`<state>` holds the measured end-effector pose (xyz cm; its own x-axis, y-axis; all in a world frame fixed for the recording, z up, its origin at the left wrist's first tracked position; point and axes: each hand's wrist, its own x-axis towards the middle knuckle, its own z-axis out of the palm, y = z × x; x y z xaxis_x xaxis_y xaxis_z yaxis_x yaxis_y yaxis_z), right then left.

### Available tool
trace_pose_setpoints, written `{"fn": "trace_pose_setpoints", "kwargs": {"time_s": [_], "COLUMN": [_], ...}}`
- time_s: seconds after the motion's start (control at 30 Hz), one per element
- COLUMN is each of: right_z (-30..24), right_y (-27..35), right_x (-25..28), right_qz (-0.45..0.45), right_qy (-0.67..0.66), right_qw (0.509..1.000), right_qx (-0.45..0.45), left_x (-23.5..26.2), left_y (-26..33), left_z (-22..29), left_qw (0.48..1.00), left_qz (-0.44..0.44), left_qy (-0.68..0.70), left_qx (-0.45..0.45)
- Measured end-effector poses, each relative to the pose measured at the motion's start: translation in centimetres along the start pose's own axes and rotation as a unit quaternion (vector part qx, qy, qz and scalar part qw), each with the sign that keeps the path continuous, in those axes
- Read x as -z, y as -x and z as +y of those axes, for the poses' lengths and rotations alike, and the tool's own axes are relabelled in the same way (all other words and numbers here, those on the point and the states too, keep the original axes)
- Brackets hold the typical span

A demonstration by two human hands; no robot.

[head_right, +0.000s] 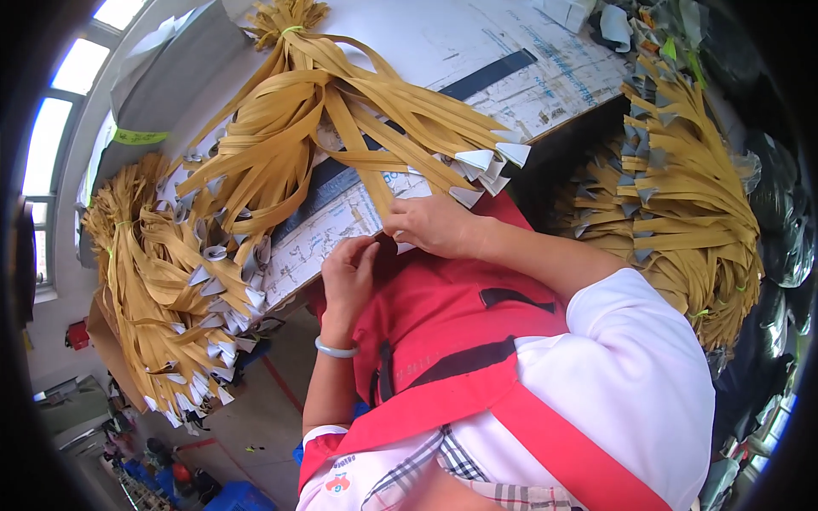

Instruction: The recorder is assembling yellow lanyards by attaching clips or labels at a workbench in a factory setting.

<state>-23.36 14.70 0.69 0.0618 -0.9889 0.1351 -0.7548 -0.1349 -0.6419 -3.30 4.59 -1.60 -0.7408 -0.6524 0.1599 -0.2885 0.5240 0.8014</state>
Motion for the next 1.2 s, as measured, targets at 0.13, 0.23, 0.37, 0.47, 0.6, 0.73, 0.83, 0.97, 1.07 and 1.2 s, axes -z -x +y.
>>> {"fn": "trace_pose_setpoints", "kwargs": {"time_s": [0.13, 0.23, 0.37, 0.47, 0.6, 0.73, 0.83, 0.97, 1.07, 1.2], "right_z": [1.0, 1.0, 1.2, 0.2, -0.8, -1.9, -1.8, -1.0, -1.1, -1.8], "right_y": [0.8, 0.6, -0.5, -1.3, -2.2, -2.6, -3.5, -5.2, -5.9, -6.2], "right_x": [-1.1, -1.7, -0.6, 1.3, 1.2, -0.3, 0.9, 2.7, 3.2, 3.6], "right_qz": [-0.036, -0.068, -0.073, -0.064, -0.054, 0.028, -0.087, -0.204, -0.136, -0.146], "right_qy": [0.021, 0.110, 0.119, -0.151, -0.572, -0.633, -0.608, -0.502, -0.517, -0.571], "right_qw": [0.999, 0.991, 0.987, 0.983, 0.816, 0.760, 0.774, 0.834, 0.840, 0.799], "right_qx": [0.017, 0.024, 0.084, 0.084, -0.058, -0.144, -0.157, -0.107, -0.093, -0.121], "left_x": [-2.3, -2.6, -1.4, -0.8, 1.9, 1.8, 2.6, 3.5, 4.2, 5.0], "left_y": [-0.4, -0.7, 0.4, 0.8, -0.3, -1.2, -1.0, -1.8, -2.4, -2.8], "left_z": [1.5, 1.4, 0.9, 1.3, 1.1, 2.5, -0.2, 0.2, 1.6, 2.3], "left_qw": [0.996, 0.995, 0.984, 0.933, 0.900, 0.881, 0.914, 0.917, 0.895, 0.895], "left_qz": [-0.008, -0.023, -0.082, 0.000, -0.026, 0.044, 0.011, -0.018, -0.006, -0.010], "left_qy": [0.035, 0.084, 0.087, 0.352, 0.434, 0.469, 0.406, 0.398, 0.441, 0.443], "left_qx": [0.085, 0.057, 0.134, 0.075, 0.018, 0.036, 0.026, 0.027, 0.057, 0.052]}}
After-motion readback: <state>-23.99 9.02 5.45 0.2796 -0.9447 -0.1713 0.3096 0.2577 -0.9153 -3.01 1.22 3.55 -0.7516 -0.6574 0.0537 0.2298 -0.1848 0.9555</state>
